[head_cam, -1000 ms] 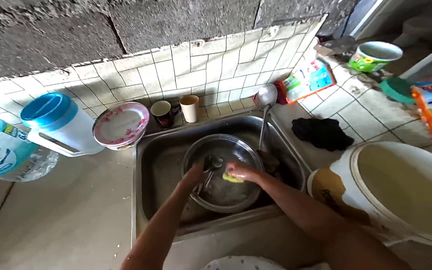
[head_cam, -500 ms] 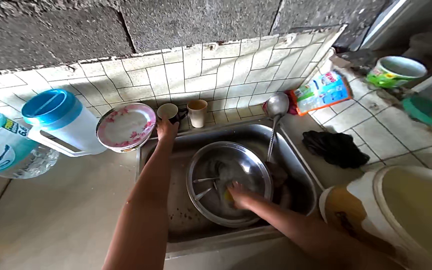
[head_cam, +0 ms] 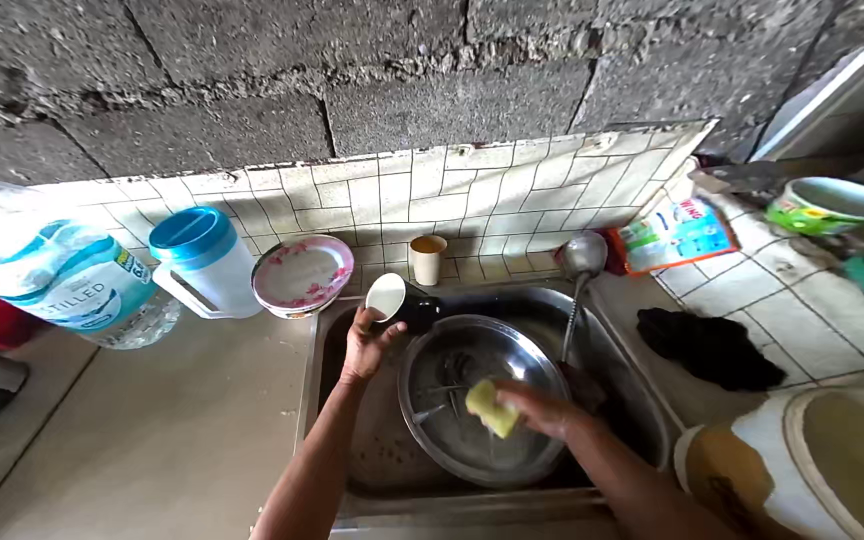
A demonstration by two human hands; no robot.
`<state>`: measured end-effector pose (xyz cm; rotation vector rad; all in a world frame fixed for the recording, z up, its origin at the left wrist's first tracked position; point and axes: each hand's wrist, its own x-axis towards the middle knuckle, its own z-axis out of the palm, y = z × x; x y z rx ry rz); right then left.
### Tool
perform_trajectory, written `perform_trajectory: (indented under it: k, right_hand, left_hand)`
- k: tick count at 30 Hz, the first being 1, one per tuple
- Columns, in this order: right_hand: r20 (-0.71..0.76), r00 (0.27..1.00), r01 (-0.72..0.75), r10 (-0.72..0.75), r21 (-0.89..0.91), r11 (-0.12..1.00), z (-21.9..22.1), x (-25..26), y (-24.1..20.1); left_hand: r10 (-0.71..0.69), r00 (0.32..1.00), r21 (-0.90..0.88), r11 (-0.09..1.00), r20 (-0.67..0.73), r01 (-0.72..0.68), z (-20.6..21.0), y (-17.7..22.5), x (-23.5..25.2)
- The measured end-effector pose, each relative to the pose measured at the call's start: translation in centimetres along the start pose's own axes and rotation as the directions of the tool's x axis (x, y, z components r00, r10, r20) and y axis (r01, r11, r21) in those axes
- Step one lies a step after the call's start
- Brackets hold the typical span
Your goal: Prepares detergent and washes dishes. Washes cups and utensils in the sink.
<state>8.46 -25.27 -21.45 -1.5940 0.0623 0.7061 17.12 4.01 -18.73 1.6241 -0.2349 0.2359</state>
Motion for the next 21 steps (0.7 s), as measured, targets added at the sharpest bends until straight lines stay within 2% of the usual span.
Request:
perform_trajectory:
  k: [1, 2, 4, 6, 8, 10, 11, 13, 14, 16, 18, 20, 21]
  right_hand:
    - [-0.067, 0.997, 0.052, -0.047, 0.069, 0.996, -0.1, 0.2, -1.0]
    - [-0.145, 0.986, 0.107, -0.086, 0.14, 0.984, 0.1, 0.4, -2.2]
    - [-0.291, 0.948, 0.205, -0.129, 0.248, 0.947, 0.7, 1.3, -4.2]
    - [-0.375, 0.916, 0.241, -0.141, 0.237, 0.941, 1.6, 2.0, -5.5]
    - [-0.357, 0.929, 0.164, -0.094, 0.17, 0.972, 3.1, 1.9, -6.1]
    - [-0.288, 0.957, 0.089, -0.037, 0.168, 0.982, 4.6, 1.3, -5.9]
    - [-0.29, 0.957, 0.063, 0.002, 0.214, 0.975, 5.3, 1.0, -5.7]
    - [-0.326, 0.944, 0.051, 0.056, 0.31, 0.95, 6.3, 0.5, -4.9]
    - [-0.34, 0.939, 0.08, 0.038, 0.326, 0.942, 6.8, 0.3, -4.5]
    - [-0.323, 0.941, 0.189, -0.103, 0.248, 0.95, 7.9, -0.1, -3.6]
    - [-0.29, 0.919, 0.275, -0.268, -0.018, 0.961, 9.3, -0.4, -3.4]
    - [-0.298, 0.898, 0.209, -0.323, -0.356, 0.911, 11.6, -1.0, -4.8]
    - [-0.303, 0.883, 0.188, -0.357, -0.47, 0.862, 12.8, -0.9, -5.3]
  left_hand:
    - [-0.096, 0.995, -0.211, 0.972, 0.029, 0.1, 0.3, 0.7, -1.4]
    - [-0.196, 0.976, -0.395, 0.892, 0.097, 0.218, 0.8, 1.2, -2.7]
    - [-0.347, 0.904, -0.59, 0.686, 0.251, 0.427, 2.1, 2.2, -5.6]
    - [-0.43, 0.818, -0.653, 0.5, 0.382, 0.568, 3.4, 3.4, -7.7]
    - [-0.47, 0.697, -0.605, 0.358, 0.542, 0.711, 4.0, 3.3, -9.1]
    - [-0.565, 0.574, -0.55, 0.236, 0.593, 0.801, 4.3, 2.7, -9.5]
    - [-0.616, 0.536, -0.55, 0.192, 0.578, 0.813, 4.3, 2.4, -9.4]
    - [-0.684, 0.541, -0.623, 0.161, 0.488, 0.766, 4.1, 2.0, -9.2]
    - [-0.702, 0.576, -0.671, 0.188, 0.419, 0.717, 4.1, 2.3, -9.1]
    - [-0.702, 0.667, -0.734, 0.311, 0.25, 0.603, 4.8, 2.6, -9.0]
    - [-0.695, 0.715, -0.765, 0.423, 0.071, 0.486, 6.5, 1.9, -9.1]
    - [-0.663, 0.748, -0.796, 0.47, -0.032, 0.382, 8.4, 1.1, -9.3]
    - [-0.643, 0.765, -0.825, 0.45, -0.033, 0.342, 9.0, 1.1, -9.4]
